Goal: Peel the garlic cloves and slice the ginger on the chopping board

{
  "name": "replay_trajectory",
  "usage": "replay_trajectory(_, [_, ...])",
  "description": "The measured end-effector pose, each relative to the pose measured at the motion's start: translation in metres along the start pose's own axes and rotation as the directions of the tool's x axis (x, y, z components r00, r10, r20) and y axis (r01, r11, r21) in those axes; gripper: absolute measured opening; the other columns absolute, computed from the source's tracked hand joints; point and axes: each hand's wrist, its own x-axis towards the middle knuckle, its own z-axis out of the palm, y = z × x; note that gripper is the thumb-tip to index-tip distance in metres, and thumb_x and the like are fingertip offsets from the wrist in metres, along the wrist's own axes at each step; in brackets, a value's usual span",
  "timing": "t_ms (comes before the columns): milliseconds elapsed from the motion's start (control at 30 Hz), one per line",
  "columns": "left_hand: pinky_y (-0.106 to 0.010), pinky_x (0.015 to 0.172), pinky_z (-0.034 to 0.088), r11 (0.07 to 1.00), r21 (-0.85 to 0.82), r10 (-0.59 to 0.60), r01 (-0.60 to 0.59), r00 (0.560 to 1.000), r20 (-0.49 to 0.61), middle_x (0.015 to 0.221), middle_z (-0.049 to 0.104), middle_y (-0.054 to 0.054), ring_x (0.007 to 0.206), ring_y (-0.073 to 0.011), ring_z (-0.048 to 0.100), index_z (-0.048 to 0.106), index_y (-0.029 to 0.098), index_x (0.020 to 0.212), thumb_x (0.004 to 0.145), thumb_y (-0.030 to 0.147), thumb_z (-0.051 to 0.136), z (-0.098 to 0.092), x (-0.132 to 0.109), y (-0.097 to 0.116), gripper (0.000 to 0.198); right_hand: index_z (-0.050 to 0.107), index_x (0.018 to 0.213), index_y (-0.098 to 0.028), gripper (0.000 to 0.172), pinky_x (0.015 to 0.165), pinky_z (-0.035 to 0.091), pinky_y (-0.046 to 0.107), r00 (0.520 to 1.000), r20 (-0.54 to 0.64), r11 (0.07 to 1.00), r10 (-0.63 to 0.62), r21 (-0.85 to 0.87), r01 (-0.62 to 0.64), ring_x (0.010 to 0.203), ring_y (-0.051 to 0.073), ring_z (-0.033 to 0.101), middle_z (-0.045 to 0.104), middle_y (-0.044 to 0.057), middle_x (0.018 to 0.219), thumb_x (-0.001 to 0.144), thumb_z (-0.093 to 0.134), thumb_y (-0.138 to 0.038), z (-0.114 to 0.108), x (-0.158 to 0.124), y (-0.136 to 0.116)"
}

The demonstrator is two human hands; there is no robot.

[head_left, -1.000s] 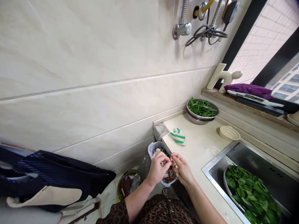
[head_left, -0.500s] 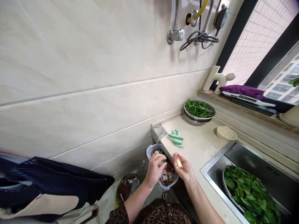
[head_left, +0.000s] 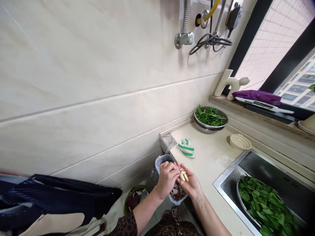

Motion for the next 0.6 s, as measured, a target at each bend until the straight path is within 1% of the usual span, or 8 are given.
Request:
replay_trajectory(167, [-0.030,0.073,0.042,0.978,-0.163,-0.133,0.129,0.991,-0.015,0.077,0.057,-0.003,0.078,-0.0160,0.052,0.063,0.018,0.077,0.089,0.022,0.048,-0.006,0.008,-0.013,0.020,0.063,0.077,-0.014,0.014,0.079,0.053,0.037,0.998,-0.003,0.995,-0.056,0.088,0.056,0.100,0.021,0.063,0.071,0.008,0.094,0.085,0.052,-0.013,0.000,-0.003,0.003])
replay_trajectory(233, [-0.032,0.076,0.042,0.985,-0.089,-0.141,0.146,0.988,0.057,0.080,0.059,-0.004,0.080,-0.0172,0.054,0.064,0.018,0.079,0.089,0.026,0.046,-0.002,0.010,-0.030,0.022,0.063,0.078,-0.013,0.010,0.080,0.053,0.036,0.996,-0.010,0.985,-0.090,0.150,0.091,0.099,0.021,0.064,0.070,0.009,0.094,0.084,0.056,-0.017,-0.005,-0.010,0.000])
replay_trajectory(267, [-0.035,0.079,0.041,0.992,-0.020,-0.120,0.124,0.983,0.138,0.081,0.061,-0.005,0.082,-0.0185,0.055,0.066,0.019,0.080,0.088,0.026,0.047,0.002,0.011,-0.040,0.021,0.063,0.080,-0.013,0.007,0.077,0.053,0.034,0.993,-0.014,0.977,-0.115,0.179,0.116,0.095,0.020,0.065,0.070,0.009,0.094,0.083,0.058,-0.018,-0.009,-0.015,-0.002])
replay_trajectory(333, [-0.043,0.088,0.038,0.992,0.115,-0.078,0.043,0.945,0.316,0.094,0.065,-0.005,0.093,-0.0221,0.056,0.067,0.023,0.092,0.086,0.023,0.049,0.016,0.010,-0.062,0.019,0.062,0.084,-0.014,0.005,0.066,0.053,0.027,0.985,-0.026,0.959,-0.172,0.223,0.173,0.082,0.017,0.066,0.070,0.008,0.092,0.080,0.063,-0.018,-0.019,-0.029,-0.009])
replay_trajectory(433, [-0.049,0.102,0.026,0.981,0.155,0.020,-0.116,0.857,0.514,0.117,0.064,-0.006,0.112,-0.0233,0.052,0.058,0.025,0.120,0.078,0.005,0.042,0.042,0.006,-0.096,0.049,0.061,0.088,-0.016,0.016,0.046,0.042,0.015,0.960,-0.041,0.928,-0.276,0.251,0.277,0.063,0.010,0.062,0.069,0.004,0.082,0.074,0.069,-0.016,-0.039,-0.058,-0.015])
replay_trajectory(500, [-0.047,0.104,0.028,0.978,0.154,0.024,-0.142,0.804,0.594,0.108,0.069,-0.004,0.105,-0.0202,0.058,0.057,0.026,0.121,0.072,0.001,0.039,0.055,0.004,-0.113,0.059,0.060,0.088,-0.016,0.021,0.039,0.032,0.010,0.929,-0.044,0.894,-0.366,0.259,0.365,0.055,0.007,0.058,0.066,0.001,0.074,0.071,0.072,-0.015,-0.055,-0.082,-0.014])
replay_trajectory(567, [-0.044,0.099,0.037,0.976,0.148,0.026,-0.160,0.759,0.651,0.090,0.074,0.000,0.091,-0.0201,0.065,0.066,0.030,0.108,0.073,0.009,0.043,0.061,0.008,-0.122,0.047,0.058,0.085,-0.017,0.023,0.038,0.025,0.009,0.892,-0.059,0.853,-0.448,0.268,0.447,0.051,0.005,0.054,0.063,-0.001,0.069,0.068,0.074,-0.015,-0.072,-0.110,-0.010])
replay_trajectory(600, [-0.043,0.094,0.043,0.971,0.172,0.012,-0.164,0.756,0.654,0.079,0.074,0.001,0.082,-0.0214,0.067,0.070,0.032,0.099,0.071,0.015,0.046,0.061,0.011,-0.120,0.040,0.058,0.083,-0.017,0.023,0.038,0.024,0.008,0.872,-0.079,0.830,-0.483,0.276,0.484,0.051,0.005,0.054,0.062,-0.001,0.069,0.067,0.075,-0.014,-0.081,-0.124,-0.006])
